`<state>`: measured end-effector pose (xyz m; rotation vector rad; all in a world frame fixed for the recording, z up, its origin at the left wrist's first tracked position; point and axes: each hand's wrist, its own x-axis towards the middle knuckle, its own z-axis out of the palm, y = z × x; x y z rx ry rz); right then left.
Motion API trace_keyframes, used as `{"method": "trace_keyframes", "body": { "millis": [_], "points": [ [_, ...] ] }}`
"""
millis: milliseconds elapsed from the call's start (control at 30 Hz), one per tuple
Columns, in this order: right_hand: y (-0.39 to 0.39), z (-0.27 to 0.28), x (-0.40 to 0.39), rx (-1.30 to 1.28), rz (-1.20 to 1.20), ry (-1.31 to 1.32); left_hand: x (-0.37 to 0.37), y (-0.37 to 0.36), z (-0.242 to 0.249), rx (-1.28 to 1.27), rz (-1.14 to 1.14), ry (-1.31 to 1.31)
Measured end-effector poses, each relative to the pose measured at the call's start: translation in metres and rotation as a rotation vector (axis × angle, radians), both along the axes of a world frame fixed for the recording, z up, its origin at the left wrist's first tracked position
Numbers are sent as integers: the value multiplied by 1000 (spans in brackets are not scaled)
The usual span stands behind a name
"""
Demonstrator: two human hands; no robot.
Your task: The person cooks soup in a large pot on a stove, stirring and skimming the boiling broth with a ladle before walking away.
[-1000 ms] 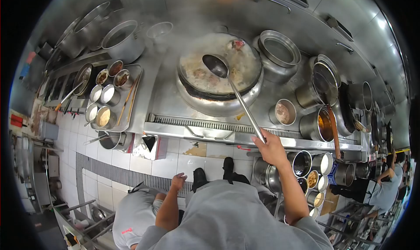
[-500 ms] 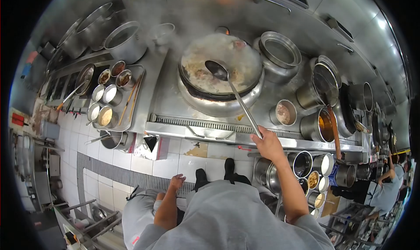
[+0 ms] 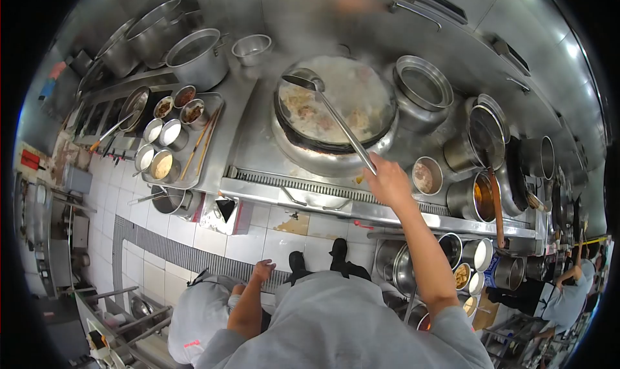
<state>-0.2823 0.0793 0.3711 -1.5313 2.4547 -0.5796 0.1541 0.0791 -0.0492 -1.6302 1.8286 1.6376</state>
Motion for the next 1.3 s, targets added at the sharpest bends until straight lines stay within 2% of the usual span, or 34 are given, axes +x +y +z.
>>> {"method": "trace_keyframes", "body": {
  "millis": [133,200,300,333,367,433,500,633,733,800,833,900,933,1000,1100,1267,1300],
  "points": [
    [-50,18,3,171,56,201,-8,-10,21,-55,-103,85],
    [-66,12,1,195,64,430,-19,-6,44,11,213,72],
    [-72,-2,-9,172,174,570,-11,1,30,35,274,100],
    [-70,-1,-13,168,180,571,2,6,12,-93,66,155],
    [-66,0,-16,191,192,616,6,13,11,-96,74,154],
    [-55,6,-22,207,207,664,11,19,8,27,270,34],
    [-33,17,-26,212,187,663,20,29,8,58,315,84],
    [-5,37,-24,202,166,622,36,42,3,-33,284,-10],
    [9,53,-17,168,129,564,40,39,2,63,269,11],
    [19,61,-8,106,128,458,41,38,-11,-54,15,-33],
    [24,63,-5,109,126,458,38,38,-6,-51,12,-33],
    [31,65,-1,150,108,270,19,28,20,-99,75,-22],
    [31,60,-1,150,105,271,10,24,35,-100,72,-21],
    [31,39,-6,130,163,224,-8,17,71,16,213,14],
    [18,11,1,119,51,163,2,17,4,5,230,89],
    [27,16,13,99,-3,182,-12,13,35,76,349,118],
    [36,26,15,81,6,66,-14,12,44,73,365,119]
  ]
}}
